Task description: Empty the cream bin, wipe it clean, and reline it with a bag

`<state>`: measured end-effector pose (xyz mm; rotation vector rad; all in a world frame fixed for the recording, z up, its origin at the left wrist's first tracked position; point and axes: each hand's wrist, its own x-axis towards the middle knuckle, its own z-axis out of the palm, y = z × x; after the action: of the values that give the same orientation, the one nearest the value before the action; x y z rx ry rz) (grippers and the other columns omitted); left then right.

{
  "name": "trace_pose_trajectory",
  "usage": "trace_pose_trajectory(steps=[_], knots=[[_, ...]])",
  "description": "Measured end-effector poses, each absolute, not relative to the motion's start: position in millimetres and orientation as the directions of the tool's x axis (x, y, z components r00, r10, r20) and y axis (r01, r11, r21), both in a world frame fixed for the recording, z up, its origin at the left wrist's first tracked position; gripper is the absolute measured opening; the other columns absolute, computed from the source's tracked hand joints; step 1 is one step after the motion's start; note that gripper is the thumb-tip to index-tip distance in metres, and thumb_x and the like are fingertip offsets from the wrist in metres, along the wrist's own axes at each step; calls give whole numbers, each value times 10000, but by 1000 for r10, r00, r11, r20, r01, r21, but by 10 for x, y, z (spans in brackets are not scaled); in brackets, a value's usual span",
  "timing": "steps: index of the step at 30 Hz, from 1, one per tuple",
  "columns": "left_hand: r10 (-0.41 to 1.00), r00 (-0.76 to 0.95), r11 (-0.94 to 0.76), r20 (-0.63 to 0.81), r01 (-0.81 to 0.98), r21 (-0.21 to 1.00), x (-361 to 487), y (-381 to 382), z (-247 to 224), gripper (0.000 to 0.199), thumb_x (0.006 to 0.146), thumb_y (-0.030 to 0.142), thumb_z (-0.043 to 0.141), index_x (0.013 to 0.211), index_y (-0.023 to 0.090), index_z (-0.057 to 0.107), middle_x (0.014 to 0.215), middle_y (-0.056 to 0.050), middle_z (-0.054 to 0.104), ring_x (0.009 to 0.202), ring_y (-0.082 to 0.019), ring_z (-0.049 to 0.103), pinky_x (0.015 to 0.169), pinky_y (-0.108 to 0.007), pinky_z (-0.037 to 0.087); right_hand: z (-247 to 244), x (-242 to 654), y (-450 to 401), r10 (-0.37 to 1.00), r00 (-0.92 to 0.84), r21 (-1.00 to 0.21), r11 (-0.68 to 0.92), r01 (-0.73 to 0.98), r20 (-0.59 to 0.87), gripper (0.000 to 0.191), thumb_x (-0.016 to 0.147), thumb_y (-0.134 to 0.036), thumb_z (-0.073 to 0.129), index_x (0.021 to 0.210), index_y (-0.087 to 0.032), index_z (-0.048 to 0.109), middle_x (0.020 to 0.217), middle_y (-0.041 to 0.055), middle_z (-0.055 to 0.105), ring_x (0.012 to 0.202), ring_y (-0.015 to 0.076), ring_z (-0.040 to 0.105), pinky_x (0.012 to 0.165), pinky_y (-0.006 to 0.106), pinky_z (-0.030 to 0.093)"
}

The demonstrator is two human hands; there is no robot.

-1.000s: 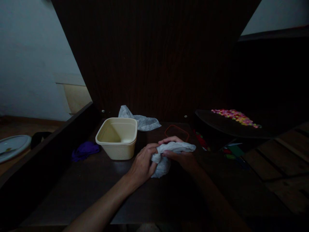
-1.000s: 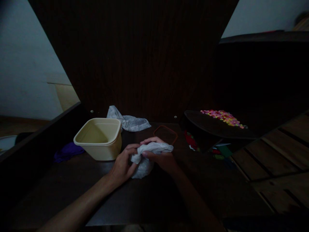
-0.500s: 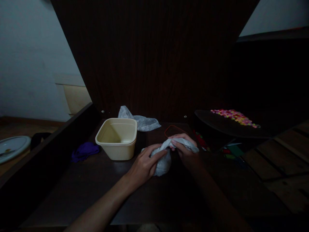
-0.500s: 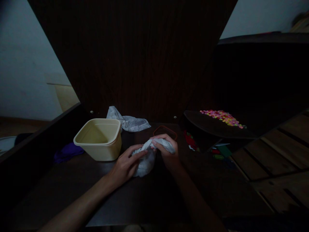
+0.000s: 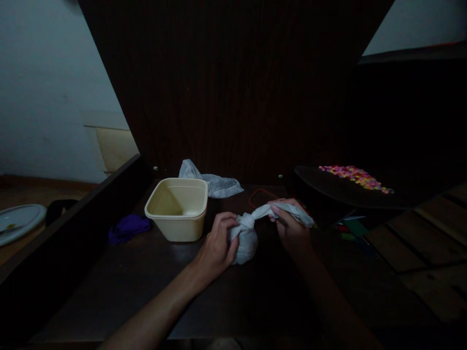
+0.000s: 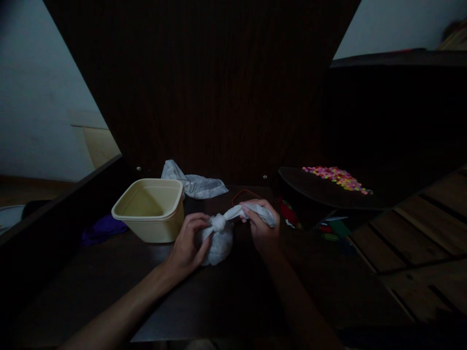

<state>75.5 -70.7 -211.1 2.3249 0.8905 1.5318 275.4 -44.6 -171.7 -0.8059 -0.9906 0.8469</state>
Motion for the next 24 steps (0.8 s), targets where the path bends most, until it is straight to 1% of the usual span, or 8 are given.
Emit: trace_pose_trajectory(steps=[4,8,9,13,15,17,20,24], knots=[[632,324,-766,704,402,502,746,-726,-2086,288,899,53,500,1141,209,483,1056,-84,596,994,-197,645,859,-316,565,-1717,2795,-424,862,326,-856,469,-218,389,111,689,-231,777,689,-230,666,760,20,697,585,154,596,479,279,435],[632,384,-769,674,420,482,722,-726,-2085,252,915,79,503,1139,194,507,987,-70,637,904,-192,668,797,-298,562,-1705,2825,-443,899,222,-884,421,-202,377,101,720,-267,752,748,-234,661,806,38,714,607,178,620,498,303,469],[629,387,-771,674,422,477,717,-723,-2088,248,924,87,507,1149,190,512,983,-69,646,897,-193,672,795,-298,561,-1704,2826,-451,911,187,-892,402,-206,368,125,716,-274,762,792,-231,672,831,42,722,615,181,627,507,307,482],[618,363,-775,698,434,460,720,-711,-2090,198,976,153,528,1173,180,529,988,-76,678,900,-194,682,808,-302,560,-1709,2776,-498,951,7,-924,303,-232,310,329,708,-297,795,1004,-211,682,907,46,739,614,165,626,553,309,506],[604,353,-782,715,435,446,732,-710,-2081,178,991,174,528,1168,173,539,986,-82,686,895,-194,683,803,-301,561,-1717,2721,-526,964,-66,-945,238,-224,259,363,714,-308,803,1037,-200,680,884,45,739,602,164,610,546,309,495],[589,355,-793,726,430,433,743,-713,-2070,167,996,182,529,1162,168,548,973,-82,690,883,-192,681,793,-299,562,-1724,2665,-548,969,-90,-960,209,-188,229,366,713,-326,815,1031,-192,690,810,28,726,567,156,575,530,307,476],[572,374,-808,730,410,423,748,-719,-2056,133,995,183,534,1122,162,571,933,-77,690,843,-187,671,750,-289,558,-1728,2614,-561,970,-73,-969,223,-108,231,305,738,-365,813,953,-171,714,669,0,672,528,140,527,538,302,456],[556,411,-822,722,398,407,738,-724,-2054,73,996,177,518,980,171,589,831,-54,661,777,-181,645,693,-281,541,-1715,2623,-554,978,-104,-982,174,-79,181,283,773,-415,790,879,-162,720,604,-15,618,473,115,469,445,269,348]])
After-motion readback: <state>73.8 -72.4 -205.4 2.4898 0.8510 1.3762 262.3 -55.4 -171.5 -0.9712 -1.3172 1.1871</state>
